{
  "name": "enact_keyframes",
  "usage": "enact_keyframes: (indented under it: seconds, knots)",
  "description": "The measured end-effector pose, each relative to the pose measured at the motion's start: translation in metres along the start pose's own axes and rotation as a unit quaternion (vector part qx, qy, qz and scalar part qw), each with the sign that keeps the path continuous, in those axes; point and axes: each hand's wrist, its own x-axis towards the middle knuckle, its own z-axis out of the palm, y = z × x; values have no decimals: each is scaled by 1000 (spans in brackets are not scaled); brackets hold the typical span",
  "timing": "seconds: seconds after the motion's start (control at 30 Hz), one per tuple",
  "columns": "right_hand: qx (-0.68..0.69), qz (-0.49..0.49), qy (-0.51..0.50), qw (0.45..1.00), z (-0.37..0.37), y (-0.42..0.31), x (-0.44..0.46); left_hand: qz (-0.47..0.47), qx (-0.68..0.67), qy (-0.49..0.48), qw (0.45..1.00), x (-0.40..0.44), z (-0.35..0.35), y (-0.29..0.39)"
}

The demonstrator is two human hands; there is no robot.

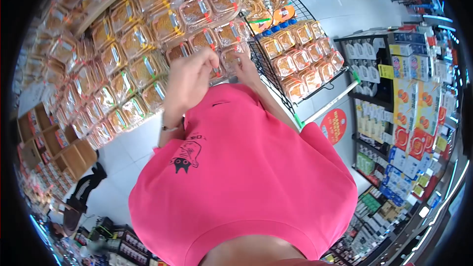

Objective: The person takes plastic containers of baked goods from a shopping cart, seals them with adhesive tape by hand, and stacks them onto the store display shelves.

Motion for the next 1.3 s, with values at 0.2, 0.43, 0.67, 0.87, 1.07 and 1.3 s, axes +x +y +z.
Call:
enact_keyframes:
  seconds: [0.2, 0.43, 0.67, 0.87, 1.07, 1.3]
  knots:
    - [37, 59, 49, 996, -35, 31, -9, -172, 85, -96, 977, -51, 79, -85]
    - [42, 123, 46, 991, -87, 62, -18, -91, 106, -150, 979, 21, 117, -59]
    - [46, 177, 103, 978, -159, 140, -7, 35, 119, -143, 982, 122, 193, -28]
    - [-58, 174, 159, 970, -216, 207, 23, 25, 118, -209, 970, 169, 296, -66]
    - [-47, 175, 164, 970, -238, 244, 52, -2, 153, -221, 963, 198, 376, -93]
    - [-94, 167, 108, 976, -236, 267, 74, -13, 174, -144, 974, 205, 446, -145]
